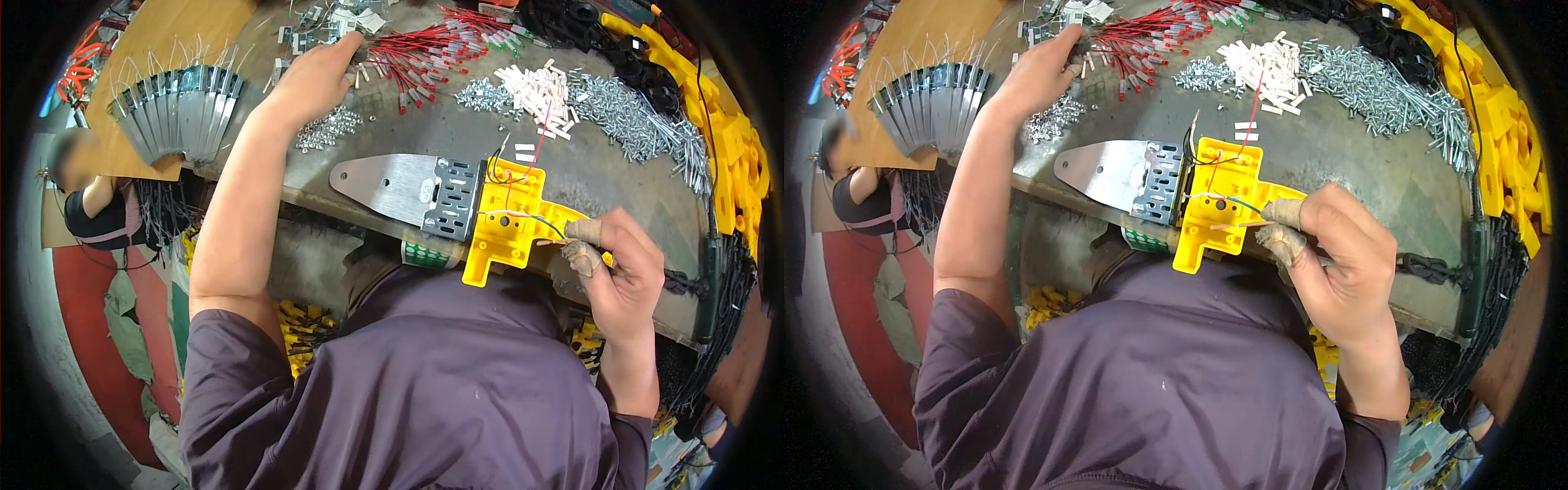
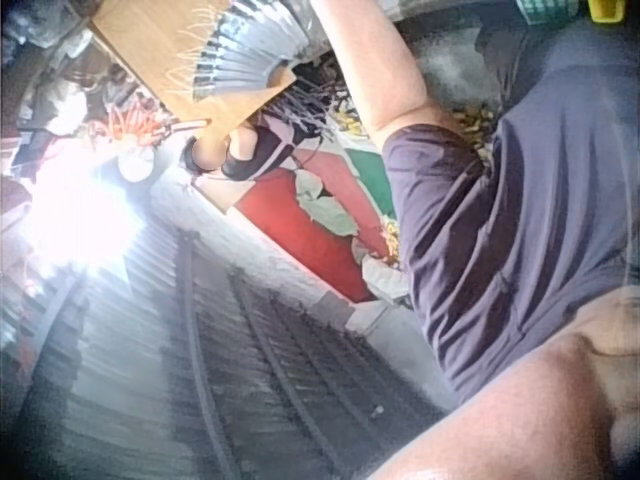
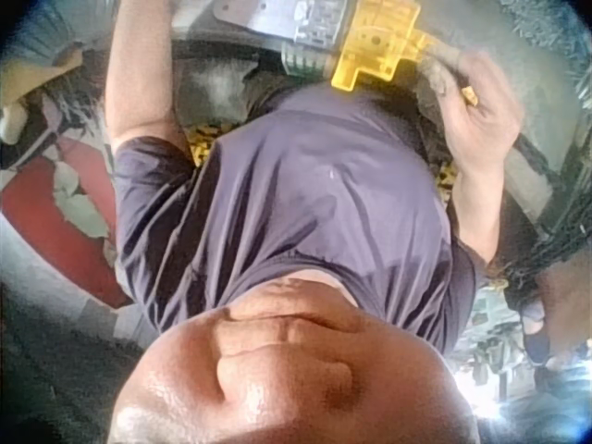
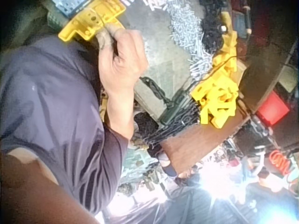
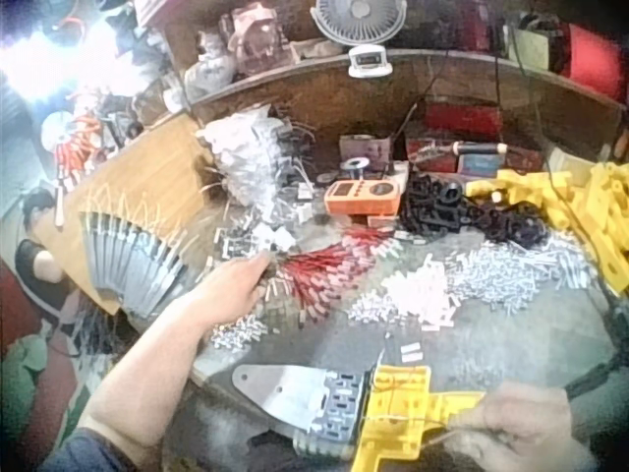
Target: Assembling the internal wiring and housing components of a yellow handheld industrial tool.
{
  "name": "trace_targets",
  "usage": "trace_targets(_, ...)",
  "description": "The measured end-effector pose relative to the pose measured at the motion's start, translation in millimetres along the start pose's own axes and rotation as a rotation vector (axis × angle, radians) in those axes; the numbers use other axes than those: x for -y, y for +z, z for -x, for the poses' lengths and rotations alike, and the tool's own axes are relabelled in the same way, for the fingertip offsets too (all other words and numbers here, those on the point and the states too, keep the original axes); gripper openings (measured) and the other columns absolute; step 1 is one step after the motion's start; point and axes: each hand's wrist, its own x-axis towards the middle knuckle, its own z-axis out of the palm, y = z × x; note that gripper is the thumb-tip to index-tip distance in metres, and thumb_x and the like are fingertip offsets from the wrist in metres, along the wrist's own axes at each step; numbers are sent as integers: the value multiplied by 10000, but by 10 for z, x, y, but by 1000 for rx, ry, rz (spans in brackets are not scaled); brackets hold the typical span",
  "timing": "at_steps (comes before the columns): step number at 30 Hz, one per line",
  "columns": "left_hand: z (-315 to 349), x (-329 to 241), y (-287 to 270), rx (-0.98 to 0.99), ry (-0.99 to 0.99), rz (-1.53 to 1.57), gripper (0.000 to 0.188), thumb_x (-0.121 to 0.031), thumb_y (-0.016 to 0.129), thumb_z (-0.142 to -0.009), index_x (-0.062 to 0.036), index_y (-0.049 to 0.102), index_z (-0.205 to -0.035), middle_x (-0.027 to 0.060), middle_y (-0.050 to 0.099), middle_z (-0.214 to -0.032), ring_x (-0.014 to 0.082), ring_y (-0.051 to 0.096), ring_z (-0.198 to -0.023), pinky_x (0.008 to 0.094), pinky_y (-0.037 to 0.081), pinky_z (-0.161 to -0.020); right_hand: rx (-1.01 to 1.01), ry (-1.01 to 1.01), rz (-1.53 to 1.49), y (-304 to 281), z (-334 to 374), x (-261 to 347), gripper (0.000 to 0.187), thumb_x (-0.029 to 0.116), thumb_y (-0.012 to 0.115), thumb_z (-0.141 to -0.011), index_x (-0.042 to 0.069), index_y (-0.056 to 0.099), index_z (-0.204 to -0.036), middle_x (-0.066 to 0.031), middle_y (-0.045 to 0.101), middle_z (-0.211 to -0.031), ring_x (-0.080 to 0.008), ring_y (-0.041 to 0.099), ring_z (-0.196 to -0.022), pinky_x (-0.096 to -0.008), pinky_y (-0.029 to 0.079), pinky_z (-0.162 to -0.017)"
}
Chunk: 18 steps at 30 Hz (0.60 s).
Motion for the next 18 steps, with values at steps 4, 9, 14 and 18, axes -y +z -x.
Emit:
trace_targets(4, 12, 25, 32, 15, 24, -10, 423, -64, 569, -843, -70, 391, -1226, 237, 606, -997, 420, 568, -991, 494, 447, -810, -32, 178, -74, 22, 19, 25, 84, 26, 653, -833, -46, 620, -864, -66, 596, -705, -125, 547, -628, -244, 446, -587)
trace_targets(9, 28, -8, -82, 90, -37, 24, 453, -74, 560, -845, -72, 374, -1259, 239, 609, -994, 421, 577, -976, 493, 447, -808, -39, 249, -203, 44, 31, 9, 115, 72, 644, -865, -38, 615, -873, -59, 622, -728, -94, 555, -657, -235, 450, -611)
trace_targets(14, 10, -50, -86, 100, -70, 6, 470, -60, 556, -827, -58, 371, -1259, 259, 607, -958, 430, 581, -949, 499, 448, -789, 24, 227, -187, 4, 45, 17, 86, 50, 632, -853, -32, 617, -876, -73, 624, -733, -103, 567, -658, -237, 443, -604)
trace_targets(18, 161, -455, -295, -170, -158, 133, 403, -90, 573, -839, -28, 411, -1202, 212, 618, -919, 337, 623, -891, 418, 482, -778, 2, 227, -128, 26, 55, -11, 72, 34, 626, -844, -27, 617, -880, -83, 623, -741, -115, 581, -657, -240, 443, -596)
